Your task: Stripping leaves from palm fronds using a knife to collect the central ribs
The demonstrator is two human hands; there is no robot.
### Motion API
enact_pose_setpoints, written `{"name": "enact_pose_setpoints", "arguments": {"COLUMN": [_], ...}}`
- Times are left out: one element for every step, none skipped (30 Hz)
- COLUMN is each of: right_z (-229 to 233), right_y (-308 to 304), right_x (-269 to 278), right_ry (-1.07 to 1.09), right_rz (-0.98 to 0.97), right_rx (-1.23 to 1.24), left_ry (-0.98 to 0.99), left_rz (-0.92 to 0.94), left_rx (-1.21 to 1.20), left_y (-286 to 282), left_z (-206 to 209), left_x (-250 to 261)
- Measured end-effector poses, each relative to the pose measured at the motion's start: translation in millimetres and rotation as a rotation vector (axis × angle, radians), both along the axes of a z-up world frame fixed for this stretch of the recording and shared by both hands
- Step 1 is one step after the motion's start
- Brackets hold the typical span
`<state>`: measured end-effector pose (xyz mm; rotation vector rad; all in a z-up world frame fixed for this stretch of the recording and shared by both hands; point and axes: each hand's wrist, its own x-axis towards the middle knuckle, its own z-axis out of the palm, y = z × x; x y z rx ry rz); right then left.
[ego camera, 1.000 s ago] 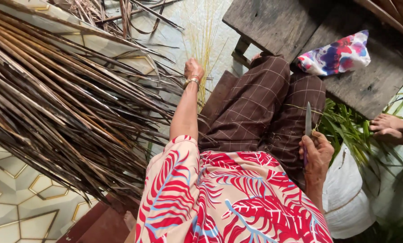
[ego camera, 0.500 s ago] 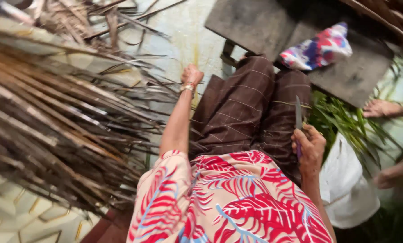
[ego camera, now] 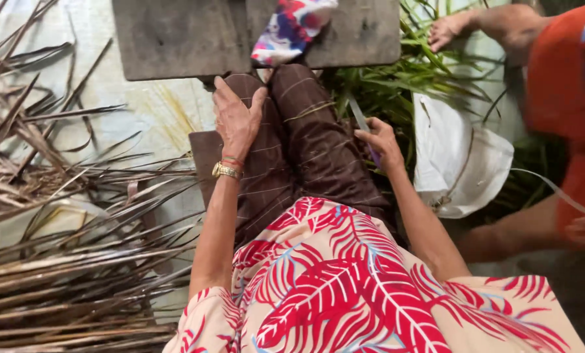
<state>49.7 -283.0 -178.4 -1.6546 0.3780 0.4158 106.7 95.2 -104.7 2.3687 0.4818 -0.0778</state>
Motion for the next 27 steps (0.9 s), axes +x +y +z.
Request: {"name": "enact_pose_setpoints", "arguments": {"right_z": [-0.1, -0.2, -0.2, 1.5, 2.5, 3.3, -25.3, -54.0, -82.2, -96.0, -109.8, -123.3, -132.6, -141.9, -151.6, -161.7, -171.8, -182.1, -178.8, -175.5, -172.3, -175.5, -178.7, -181.5, -185.2, -188.8, -191.9], "right_y": [-0.9, -1.2, -0.5, -7.9, -13.7, -19.2, -38.1, -56.7, -75.7, -83.7, -92.2, -100.5, -101.2, -101.8, -101.4, -104.2, -107.2, -110.3, -103.0, -96.0, -88.2, -88.7, -89.0, -89.1, -88.4, -87.5, -86.0], "right_x": [-3.5, -6.9, -7.0, -8.6, -10.7, -13.0, -20.1, -27.8, -36.1, -43.4, -49.7, -56.2, -58.5, -60.8, -65.0, -68.4, -72.3, -76.5, -77.6, -78.6, -78.9, -83.7, -88.7, -93.8, -94.6, -95.3, -100.1], "right_ry": [0.004, 0.038, 0.071, 0.074, 0.076, 0.077, 0.083, 0.057, 0.031, 0.036, 0.142, 0.249, 0.252, 0.368, 0.485, 0.490, 0.519, 0.545, 0.555, 0.521, 0.487, 0.497, 0.471, 0.445, 0.446, 0.486, 0.532], "right_rz": [-0.020, -0.103, -0.177, -0.189, -0.286, -0.382, -0.392, -0.415, -0.439, -0.449, -0.442, -0.432, -0.436, -0.364, -0.288, -0.291, -0.194, -0.094, -0.095, -0.186, -0.279, -0.283, -0.275, -0.267, -0.271, -0.281, -0.287], "right_rx": [-0.002, 0.031, 0.065, 0.065, 0.107, 0.149, 0.151, 0.162, 0.171, 0.172, 0.074, -0.023, -0.019, -0.149, -0.278, -0.273, -0.447, -0.620, -0.614, -0.553, -0.491, -0.485, -0.513, -0.540, -0.536, -0.591, -0.645], "left_ry": [0.004, -0.034, -0.073, -0.071, -0.107, -0.143, -0.138, -0.147, -0.158, -0.154, -0.159, -0.164, -0.163, -0.165, -0.165, -0.162, -0.160, -0.158, -0.151, -0.156, -0.163, -0.157, -0.145, -0.133, -0.134, -0.141, -0.142], "left_rz": [-0.020, -0.015, -0.002, -0.014, -0.001, 0.012, 0.002, 0.008, 0.012, 0.001, 0.014, 0.026, 0.021, 0.025, 0.028, 0.022, 0.028, 0.035, 0.028, 0.031, 0.033, 0.024, 0.033, 0.041, 0.036, 0.039, 0.042], "left_rx": [-0.002, 0.099, 0.201, 0.200, 0.231, 0.262, 0.264, 0.267, 0.269, 0.270, 0.299, 0.329, 0.332, 0.342, 0.353, 0.357, 0.353, 0.348, 0.354, 0.361, 0.369, 0.374, 0.380, 0.385, 0.388, 0.382, 0.377], "left_y": [-6.5, -12.4, -16.8, -19.1, -19.7, -20.1, -19.4, -18.7, -18.7, -17.7, -17.1, -16.4, -16.8, -17.2, -16.9, -16.7, -16.7, -16.9, -16.1, -15.4, -14.3, -13.1, -11.9, -10.5, -10.0, -9.4, -8.4], "left_z": [3.4, 6.9, 11.0, 12.9, 14.8, 16.5, 13.3, 10.1, 6.9, 1.7, -3.9, -9.2, -8.7, -8.2, -7.8, -7.6, -7.7, -8.1, -9.6, -11.1, -12.4, -16.7, -20.8, -24.5, -24.4, -24.2, -24.0], "left_x": [-0.3, -0.6, -1.0, 0.9, 1.4, 1.7, 3.5, 5.4, 7.8, 9.1, 11.1, 13.0, 13.5, 13.9, 13.1, 13.9, 14.4, 14.8, 14.8, 14.7, 15.8, 17.0, 18.2, 19.4, 20.2, 21.2, 19.3]}}
